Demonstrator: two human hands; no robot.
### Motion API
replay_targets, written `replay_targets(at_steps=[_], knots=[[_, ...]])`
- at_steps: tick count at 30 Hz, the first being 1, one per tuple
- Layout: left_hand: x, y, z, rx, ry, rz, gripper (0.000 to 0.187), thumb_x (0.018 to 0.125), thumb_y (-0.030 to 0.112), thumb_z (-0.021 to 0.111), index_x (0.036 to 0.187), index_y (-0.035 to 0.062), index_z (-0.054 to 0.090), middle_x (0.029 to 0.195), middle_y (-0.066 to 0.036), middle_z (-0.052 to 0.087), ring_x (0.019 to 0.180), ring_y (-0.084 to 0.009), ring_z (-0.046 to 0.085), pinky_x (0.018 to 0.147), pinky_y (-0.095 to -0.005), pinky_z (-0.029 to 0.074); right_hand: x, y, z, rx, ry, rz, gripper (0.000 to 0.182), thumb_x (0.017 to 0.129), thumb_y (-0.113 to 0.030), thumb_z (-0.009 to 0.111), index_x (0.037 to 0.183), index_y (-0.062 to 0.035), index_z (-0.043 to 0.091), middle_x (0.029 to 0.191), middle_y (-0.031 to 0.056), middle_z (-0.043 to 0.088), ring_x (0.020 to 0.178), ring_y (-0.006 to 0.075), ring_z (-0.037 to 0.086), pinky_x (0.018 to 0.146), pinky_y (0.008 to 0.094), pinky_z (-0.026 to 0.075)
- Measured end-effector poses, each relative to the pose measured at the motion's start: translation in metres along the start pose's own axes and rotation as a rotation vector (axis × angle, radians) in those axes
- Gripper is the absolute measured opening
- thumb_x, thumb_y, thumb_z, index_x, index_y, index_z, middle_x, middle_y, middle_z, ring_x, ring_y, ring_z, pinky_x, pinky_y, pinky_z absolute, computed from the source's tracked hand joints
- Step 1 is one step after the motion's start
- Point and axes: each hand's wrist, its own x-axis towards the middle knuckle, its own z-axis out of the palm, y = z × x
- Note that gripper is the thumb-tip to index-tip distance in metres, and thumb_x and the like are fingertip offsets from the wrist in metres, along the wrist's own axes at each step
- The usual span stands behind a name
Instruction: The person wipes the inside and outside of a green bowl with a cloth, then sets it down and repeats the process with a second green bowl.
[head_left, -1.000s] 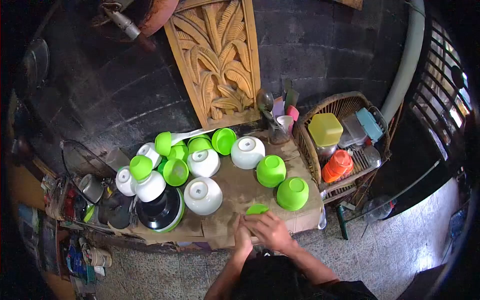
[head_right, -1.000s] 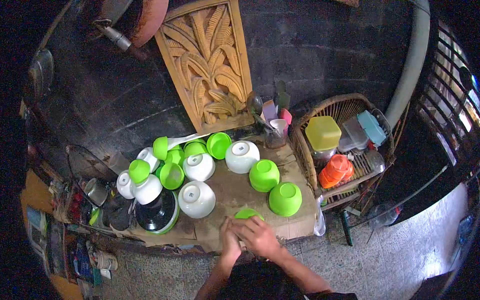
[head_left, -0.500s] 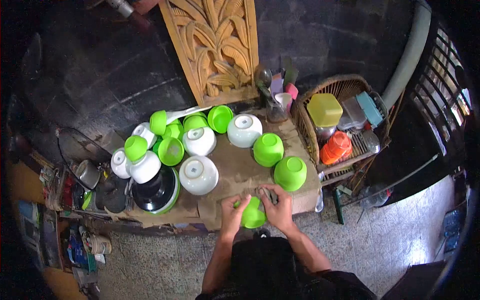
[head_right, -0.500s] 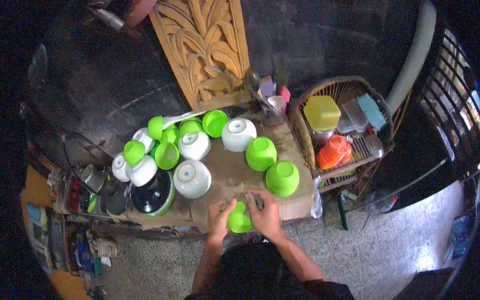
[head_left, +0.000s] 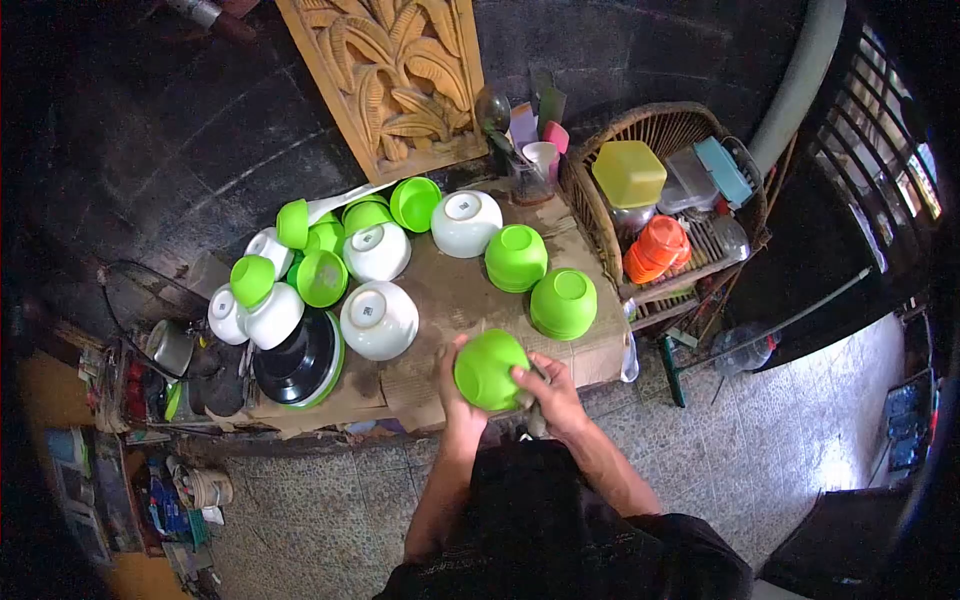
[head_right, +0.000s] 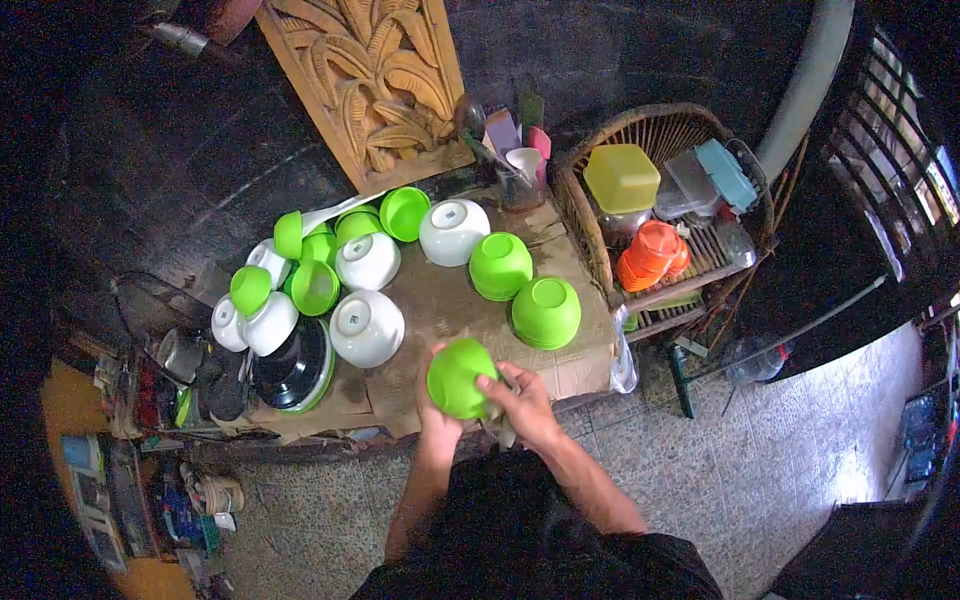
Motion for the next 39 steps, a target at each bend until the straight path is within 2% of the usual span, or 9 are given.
replay_targets(at_steps=[3,6,9,11,15,22,26,31,39], knots=[[-0.009,0.010,0.010,0.023,-0.065,0.209,0.061,0.102,0.048,0.059,0.140,0.0009,0.054,0.140,-0.014,0.058,0.128,-0.0257,0.058,0.109,-0.0426,0.047,0.007,-0.006,0.001,0.313,0.063,0.080,0.035,0.099,-0.031,0.073,0.121,-0.0050,0.067,0.099,0.0067,0.073,0.083,0.0169,0.072,0.069,0.0369,0.061],[-0.015,0.026,0.018,0.670,-0.520,0.662,0.093,0.076,0.042,0.091,0.147,-0.0001,0.047,0.141,-0.014,0.057,0.134,-0.0265,0.053,0.117,-0.0419,0.040,-0.004,-0.026,-0.002,0.388,0.059,0.176,0.040,0.102,-0.038,0.066,0.126,-0.0054,0.064,0.110,0.0069,0.073,0.096,0.0183,0.072,0.080,0.0373,0.061],[-0.028,0.021,0.026,0.641,-0.417,0.427,0.096,0.077,0.048,0.089,0.147,-0.0019,0.047,0.143,-0.017,0.056,0.134,-0.0263,0.053,0.113,-0.0410,0.044,0.000,-0.012,-0.006,0.564,-0.011,0.187,0.041,0.105,-0.038,0.062,0.129,-0.0046,0.064,0.120,0.0058,0.071,0.106,0.0183,0.070,0.088,0.0339,0.059],[-0.023,0.010,0.028,0.625,-0.367,0.441,0.084,0.079,0.036,0.089,0.143,-0.0018,0.050,0.137,-0.016,0.057,0.128,-0.0242,0.056,0.110,-0.0391,0.045,0.000,-0.001,0.004,0.374,0.118,-0.035,0.041,0.105,-0.041,0.061,0.130,-0.0087,0.065,0.102,0.0021,0.075,0.086,0.0126,0.071,0.075,0.0302,0.059],[-0.003,-0.015,0.025,0.492,-0.182,0.417,0.059,0.095,0.037,0.074,0.135,-0.0025,0.054,0.130,-0.015,0.059,0.120,-0.0225,0.058,0.103,-0.0374,0.047,-0.006,0.022,0.005,-0.221,0.078,-0.315,0.022,0.099,-0.017,0.073,0.115,-0.0021,0.072,0.108,0.0049,0.073,0.098,0.0140,0.067,0.086,0.0323,0.054],[0.006,0.001,0.068,0.198,-0.143,0.021,0.050,0.104,0.046,0.060,0.124,0.0001,0.058,0.106,-0.012,0.067,0.084,-0.0225,0.068,0.077,-0.0328,0.056,-0.003,0.013,-0.005,-0.713,0.206,-0.823,0.028,0.087,-0.010,0.081,0.111,0.0021,0.072,0.107,0.0189,0.072,0.101,0.0353,0.071,0.087,0.0401,0.057],[0.011,-0.002,0.084,0.446,-0.216,0.073,0.050,0.109,0.043,0.051,0.130,-0.0021,0.055,0.118,-0.017,0.067,0.102,-0.0262,0.069,0.092,-0.0386,0.054,-0.010,0.008,-0.015,-0.790,0.362,-0.805,0.026,0.086,-0.007,0.080,0.109,0.0000,0.074,0.106,0.0177,0.072,0.101,0.0353,0.071,0.087,0.0401,0.057],[0.020,-0.004,0.115,0.772,-0.235,0.791,0.067,0.094,0.040,0.077,0.138,-0.0013,0.049,0.128,-0.017,0.060,0.118,-0.0293,0.061,0.101,-0.0430,0.049,-0.018,0.021,-0.033,-0.814,0.305,-0.705,0.025,0.085,-0.006,0.079,0.109,-0.0011,0.075,0.107,0.0167,0.073,0.101,0.0342,0.072,0.087,0.0404,0.057],[0.066,-0.031,0.122,1.301,-0.488,1.007,0.076,0.079,0.045,0.087,0.134,-0.0012,0.061,0.133,-0.022,0.060,0.122,-0.0414,0.061,0.103,-0.0477,0.051,-0.026,0.027,-0.036,-0.808,0.117,-0.591,0.023,0.087,-0.009,0.077,0.108,-0.0008,0.075,0.109,0.0172,0.073,0.100,0.0333,0.073,0.091,0.0397,0.057]])
